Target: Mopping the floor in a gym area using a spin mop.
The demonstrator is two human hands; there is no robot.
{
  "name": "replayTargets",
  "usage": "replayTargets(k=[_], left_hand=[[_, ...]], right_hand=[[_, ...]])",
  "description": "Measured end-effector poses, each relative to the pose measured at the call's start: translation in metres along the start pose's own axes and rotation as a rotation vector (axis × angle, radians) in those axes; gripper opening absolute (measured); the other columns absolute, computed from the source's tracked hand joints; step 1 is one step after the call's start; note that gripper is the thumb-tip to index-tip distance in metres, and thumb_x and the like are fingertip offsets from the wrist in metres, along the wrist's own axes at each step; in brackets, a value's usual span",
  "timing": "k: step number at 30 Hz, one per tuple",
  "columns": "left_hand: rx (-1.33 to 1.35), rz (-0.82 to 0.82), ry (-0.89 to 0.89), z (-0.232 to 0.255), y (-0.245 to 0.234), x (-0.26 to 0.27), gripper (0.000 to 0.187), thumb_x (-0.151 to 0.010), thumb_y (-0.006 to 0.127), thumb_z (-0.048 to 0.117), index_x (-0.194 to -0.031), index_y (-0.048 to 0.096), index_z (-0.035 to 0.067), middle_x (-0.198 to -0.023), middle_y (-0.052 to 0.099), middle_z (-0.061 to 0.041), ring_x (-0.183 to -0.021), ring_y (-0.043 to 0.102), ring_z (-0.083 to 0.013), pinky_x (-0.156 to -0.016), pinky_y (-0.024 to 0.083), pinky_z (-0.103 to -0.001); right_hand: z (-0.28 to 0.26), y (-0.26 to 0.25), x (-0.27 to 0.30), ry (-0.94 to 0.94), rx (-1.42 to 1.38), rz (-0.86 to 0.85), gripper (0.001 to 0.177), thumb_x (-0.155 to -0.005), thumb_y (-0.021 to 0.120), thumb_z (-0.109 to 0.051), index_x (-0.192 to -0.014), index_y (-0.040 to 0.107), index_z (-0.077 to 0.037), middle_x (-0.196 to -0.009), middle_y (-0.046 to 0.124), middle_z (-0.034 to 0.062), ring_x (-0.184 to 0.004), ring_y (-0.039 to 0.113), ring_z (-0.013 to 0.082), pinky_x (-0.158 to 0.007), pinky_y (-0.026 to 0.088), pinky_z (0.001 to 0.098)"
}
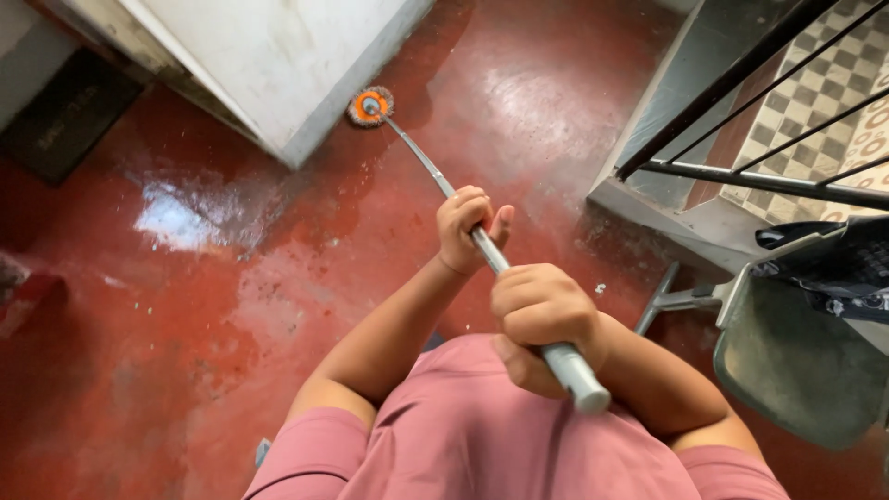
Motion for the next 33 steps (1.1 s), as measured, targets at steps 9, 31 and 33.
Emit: replayTargets(k=[9, 31, 33], left_hand=[[0.079, -0.038, 0.045, -0.029, 0.026, -0.072, 0.042, -0.087, 0.070, 0.017, -0.062, 0.037, 0.012, -0.057, 0.039, -0.001, -0.049, 0.031, -0.0168, -0.048, 0.033, -0.030], [-0.167, -0.545, -0.323, -0.442, 0.046, -0.076, 0.031, -0.085, 0.083, 0.028, -0.102, 0.060, 0.014, -0.129, 0.063, -0.016, -0.131, 0.054, -0.0407, -0.107, 0.046, -0.054], [-0.030, -0.387, -0.319, -0.407, 0.040, -0.108, 0.028, -0.081, 0.088, 0.017, -0.090, 0.062, 0.013, -0.117, 0.067, -0.014, -0.126, 0.056, -0.0423, -0.109, 0.044, -0.053]], right_hand=[[0.021, -0.048, -0.035, 0.261, 0.118, 0.215, 0.028, -0.062, 0.054, 0.004, -0.058, 0.030, -0.010, -0.055, 0.045, 0.0050, -0.047, 0.040, 0.0221, -0.052, 0.046, 0.0340], [0.374, -0.068, -0.084, 0.246, 0.546, 0.601, 0.039, -0.091, 0.059, 0.004, -0.058, 0.041, -0.008, -0.060, 0.048, 0.0100, -0.049, 0.047, 0.0320, -0.052, 0.046, 0.0410], [0.362, -0.072, -0.104, 0.250, 0.557, 0.601, 0.042, -0.089, 0.059, 0.005, -0.056, 0.038, -0.011, -0.056, 0.044, 0.0062, -0.046, 0.044, 0.0297, -0.050, 0.044, 0.0399]])
Point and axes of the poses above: each hand's wrist, its own x-axis away from the middle knuckle, its own y-axis out of the palm, z = x × y, the point moved 3 cm from there along -x, towards the middle knuckle
